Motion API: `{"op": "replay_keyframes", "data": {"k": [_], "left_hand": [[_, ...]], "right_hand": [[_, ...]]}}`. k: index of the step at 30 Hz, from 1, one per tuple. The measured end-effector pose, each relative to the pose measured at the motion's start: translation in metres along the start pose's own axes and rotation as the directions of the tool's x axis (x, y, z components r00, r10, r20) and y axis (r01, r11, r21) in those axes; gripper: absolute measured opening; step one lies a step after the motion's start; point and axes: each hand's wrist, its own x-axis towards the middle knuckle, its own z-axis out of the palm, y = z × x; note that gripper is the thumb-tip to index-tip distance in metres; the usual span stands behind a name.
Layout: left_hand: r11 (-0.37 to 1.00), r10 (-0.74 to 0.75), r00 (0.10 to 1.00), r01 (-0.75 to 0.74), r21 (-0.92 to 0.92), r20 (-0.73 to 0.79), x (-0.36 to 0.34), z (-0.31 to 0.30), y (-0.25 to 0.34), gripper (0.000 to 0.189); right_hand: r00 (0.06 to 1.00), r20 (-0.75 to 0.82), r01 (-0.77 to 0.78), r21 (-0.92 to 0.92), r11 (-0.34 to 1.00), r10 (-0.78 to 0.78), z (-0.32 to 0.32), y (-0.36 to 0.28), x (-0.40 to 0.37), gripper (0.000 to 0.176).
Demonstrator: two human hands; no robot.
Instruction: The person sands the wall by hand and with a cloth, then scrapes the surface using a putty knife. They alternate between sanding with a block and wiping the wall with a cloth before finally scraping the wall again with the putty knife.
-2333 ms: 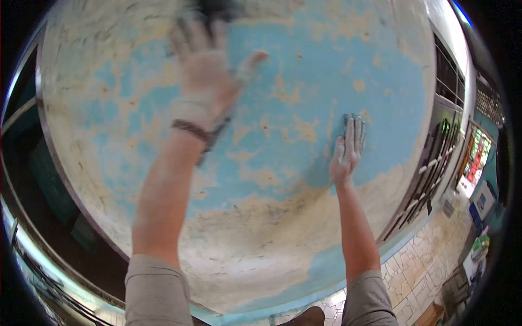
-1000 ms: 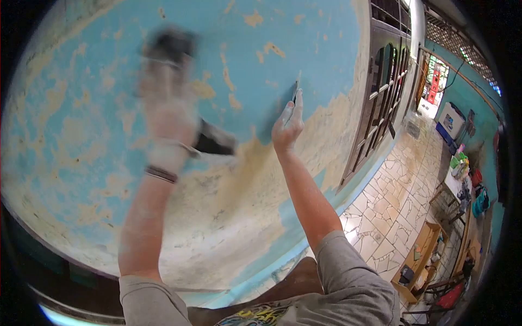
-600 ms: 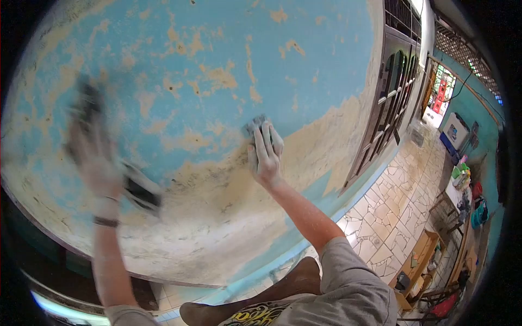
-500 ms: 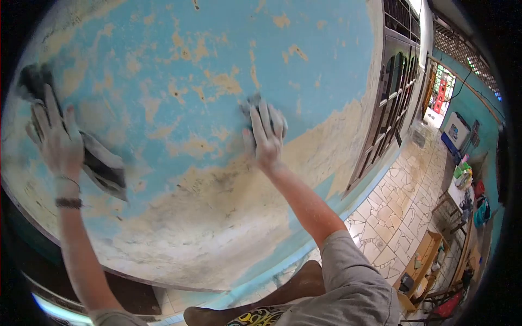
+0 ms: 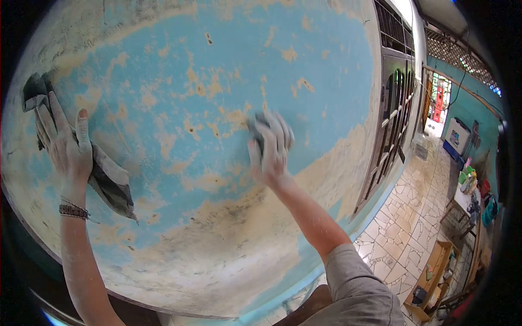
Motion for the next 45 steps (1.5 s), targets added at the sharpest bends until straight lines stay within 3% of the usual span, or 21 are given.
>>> {"op": "replay_keyframes", "data": {"k": [2,4,6,8,11,14,18,21,23,26,27,30,33,36,38,41,42,45], "left_hand": [[1.000,-0.009,1.000,0.009,-0.005,0.022,0.000,0.000,0.001,0.072],[1.000,-0.019,0.999,0.019,0.002,0.035,0.000,-0.003,0.003,0.074],[0.999,-0.030,0.998,0.029,0.013,0.050,0.001,-0.005,0.005,0.077],[0.999,-0.043,0.997,0.042,0.013,0.067,0.000,-0.007,0.008,0.079],[0.998,-0.067,0.995,0.067,0.011,0.074,0.001,-0.009,0.012,0.083],[0.996,-0.085,0.992,0.084,0.011,0.089,0.002,-0.009,0.016,0.087],[0.994,-0.111,0.989,0.109,0.022,0.101,0.004,-0.010,0.019,0.092],[0.995,-0.097,0.990,0.099,-0.014,0.099,0.004,-0.011,0.018,0.091],[0.996,-0.090,0.991,0.092,-0.015,0.100,0.002,-0.011,0.018,0.091],[0.996,-0.092,0.992,0.094,-0.011,0.085,0.004,-0.007,0.018,0.091],[0.995,-0.102,0.991,0.103,-0.006,0.092,0.002,-0.008,0.018,0.091],[0.994,-0.110,0.991,0.109,0.017,0.082,0.005,-0.012,0.023,0.090],[0.995,-0.095,0.994,0.096,-0.025,0.047,0.005,-0.014,0.024,0.090],[0.994,-0.106,0.990,0.109,-0.030,0.088,0.003,-0.014,0.025,0.091],[0.992,-0.119,0.987,0.123,-0.038,0.104,0.003,-0.015,0.025,0.092],[0.989,-0.138,0.987,0.142,-0.046,0.084,0.006,-0.014,0.025,0.093],[0.988,-0.145,0.985,0.150,-0.048,0.091,0.003,-0.015,0.025,0.093],[0.989,-0.139,0.987,0.142,-0.035,0.078,0.001,-0.014,0.022,0.093]], "right_hand": [[1.000,-0.005,-0.010,0.132,0.991,0.011,0.026,0.003,0.059,0.043],[0.998,0.053,-0.027,0.083,0.996,0.023,0.038,0.002,0.113,0.046],[0.996,0.084,-0.028,0.019,0.999,0.026,0.038,0.002,0.115,0.050],[0.991,0.131,-0.043,0.009,0.999,0.042,0.026,0.000,0.089,0.052],[0.962,0.250,-0.115,0.009,0.993,0.109,-0.003,-0.003,-0.033,0.054],[0.968,0.233,-0.100,0.004,0.995,0.096,-0.002,-0.003,-0.027,0.055],[0.997,0.067,0.022,0.021,1.000,-0.023,0.040,0.018,0.129,0.049],[0.999,-0.029,0.016,0.027,1.000,-0.015,0.056,0.024,0.166,0.046],[0.998,0.066,-0.010,0.016,1.000,0.009,0.034,0.016,0.116,0.048],[0.971,0.208,-0.122,0.013,0.992,0.116,-0.003,-0.001,-0.022,0.051],[0.962,0.239,-0.146,0.027,0.989,0.135,-0.016,-0.015,-0.030,0.052],[0.971,0.228,-0.081,0.030,0.996,0.072,0.004,-0.010,0.021,0.051],[0.997,0.048,0.054,0.059,0.997,-0.057,0.057,0.003,0.172,0.051],[0.997,-0.078,0.026,0.082,0.996,-0.020,0.077,-0.003,0.209,0.052],[0.997,0.077,0.025,0.036,0.999,-0.027,0.047,-0.019,0.143,0.053],[0.966,0.246,-0.083,0.011,0.996,0.078,0.008,-0.033,-0.006,0.063],[0.948,0.301,-0.113,0.005,0.994,0.106,-0.005,-0.049,-0.019,0.067],[0.974,0.223,-0.027,-0.057,0.998,0.039,0.017,-0.045,0.022,0.076]]}}
